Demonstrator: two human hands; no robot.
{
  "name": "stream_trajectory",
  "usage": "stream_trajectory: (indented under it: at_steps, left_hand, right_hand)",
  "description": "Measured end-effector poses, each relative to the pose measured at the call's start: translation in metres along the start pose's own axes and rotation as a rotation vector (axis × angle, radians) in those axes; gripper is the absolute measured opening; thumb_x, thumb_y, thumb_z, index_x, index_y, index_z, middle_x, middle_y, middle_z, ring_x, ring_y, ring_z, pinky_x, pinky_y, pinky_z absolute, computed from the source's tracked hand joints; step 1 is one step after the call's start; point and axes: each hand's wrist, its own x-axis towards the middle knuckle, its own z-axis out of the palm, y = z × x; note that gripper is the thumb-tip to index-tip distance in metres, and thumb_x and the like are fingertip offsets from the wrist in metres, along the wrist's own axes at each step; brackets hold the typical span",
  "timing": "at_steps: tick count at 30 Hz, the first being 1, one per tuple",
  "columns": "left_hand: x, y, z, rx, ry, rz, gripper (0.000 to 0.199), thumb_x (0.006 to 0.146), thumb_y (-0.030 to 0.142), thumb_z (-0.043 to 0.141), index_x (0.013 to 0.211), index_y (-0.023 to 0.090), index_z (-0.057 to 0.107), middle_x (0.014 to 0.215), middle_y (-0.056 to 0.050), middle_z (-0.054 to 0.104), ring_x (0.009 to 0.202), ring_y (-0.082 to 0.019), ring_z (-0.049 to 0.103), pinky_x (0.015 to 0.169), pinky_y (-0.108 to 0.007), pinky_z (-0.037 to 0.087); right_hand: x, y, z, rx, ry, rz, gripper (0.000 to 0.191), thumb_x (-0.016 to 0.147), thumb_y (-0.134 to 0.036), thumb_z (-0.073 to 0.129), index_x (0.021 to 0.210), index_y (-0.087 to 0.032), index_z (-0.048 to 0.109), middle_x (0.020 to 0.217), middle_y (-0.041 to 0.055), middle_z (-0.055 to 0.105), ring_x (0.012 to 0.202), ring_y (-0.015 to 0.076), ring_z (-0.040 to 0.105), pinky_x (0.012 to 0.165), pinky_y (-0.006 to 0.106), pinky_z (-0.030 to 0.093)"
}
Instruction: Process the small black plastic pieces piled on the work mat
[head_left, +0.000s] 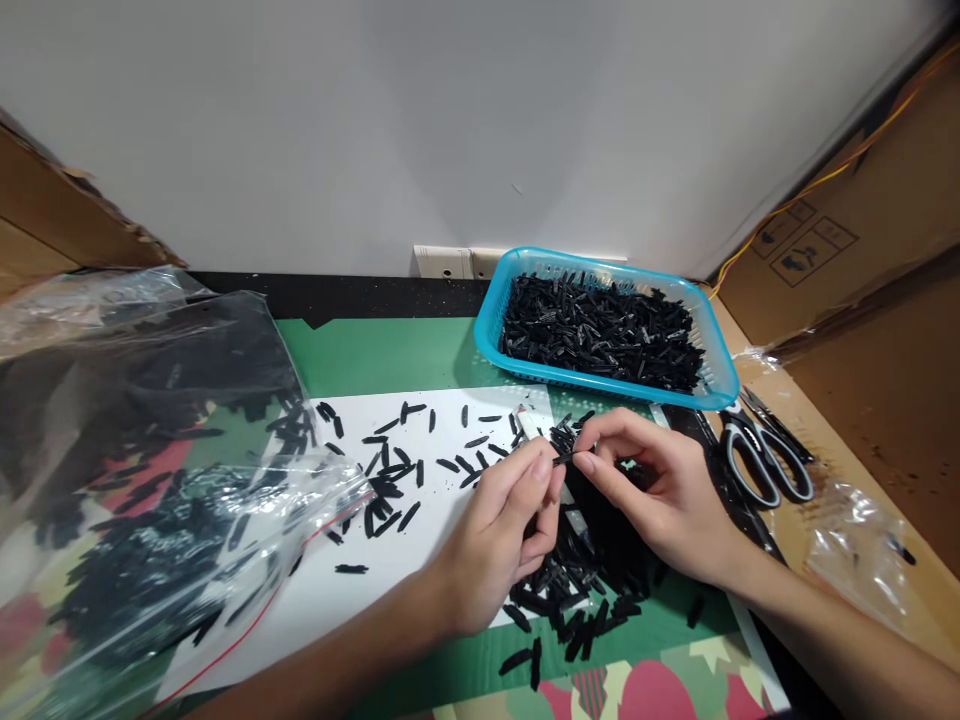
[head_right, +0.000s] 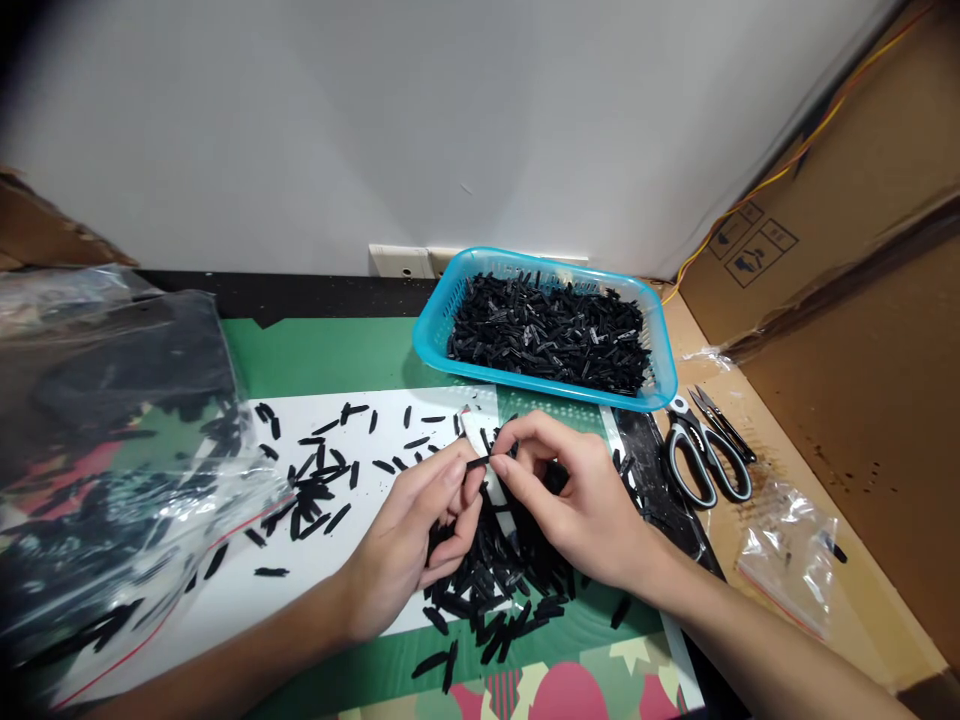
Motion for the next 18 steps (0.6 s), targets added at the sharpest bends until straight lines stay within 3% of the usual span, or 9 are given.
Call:
stream_trajectory:
  at_steps: [4, 9, 18]
  left_hand:
    - [0.0012, 0.0006, 0.0008, 0.0, 0.015, 0.012, 0.04, 0.114, 0.057, 0.047, 0.09, 0.024, 0.046, 0.058, 0.011, 0.04, 0.045, -0.006, 0.022, 0.039, -0.014, 0.022]
    - [0.0012, -0.0004, 0.0014, 0.05, 0.025, 0.016, 0.035, 0.114, 0.055, 0.051, 0.096, 0.025, 0.047, 0.057, 0.013, 0.041, 0.044, -0.005, 0.021, 0.04, -0.012, 0.026]
    - [0.0021, -0.0031, 0.0023, 0.048, 0.037, 0.022, 0.031, 0.112, 0.054, 0.056, 0.102, 0.025, 0.051, 0.056, 0.014, 0.037, 0.042, -0.004, 0.017, 0.039, -0.013, 0.023]
  right_hand:
    - [-0.0015, 0.0027, -0.001, -0.118, -0.004, -0.066, 0.004, 0.107, -0.024, 0.065, 0.106, -0.022, 0.068, 0.085, 0.0007, 0.069, 0.068, 0.0145, 0.063, 0.063, 0.026, 0.05]
    - [0.0013, 0.0036, -0.0013, -0.099, -0.015, -0.034, 0.007, 0.107, -0.027, 0.065, 0.111, -0.022, 0.068, 0.088, 0.0019, 0.072, 0.07, 0.0157, 0.064, 0.06, 0.026, 0.05]
    - [0.0054, -0.0024, -0.0014, -0.031, -0.078, 0.039, 0.01, 0.106, -0.027, 0.062, 0.102, -0.02, 0.068, 0.079, -0.0002, 0.067, 0.067, 0.0153, 0.062, 0.061, 0.026, 0.047]
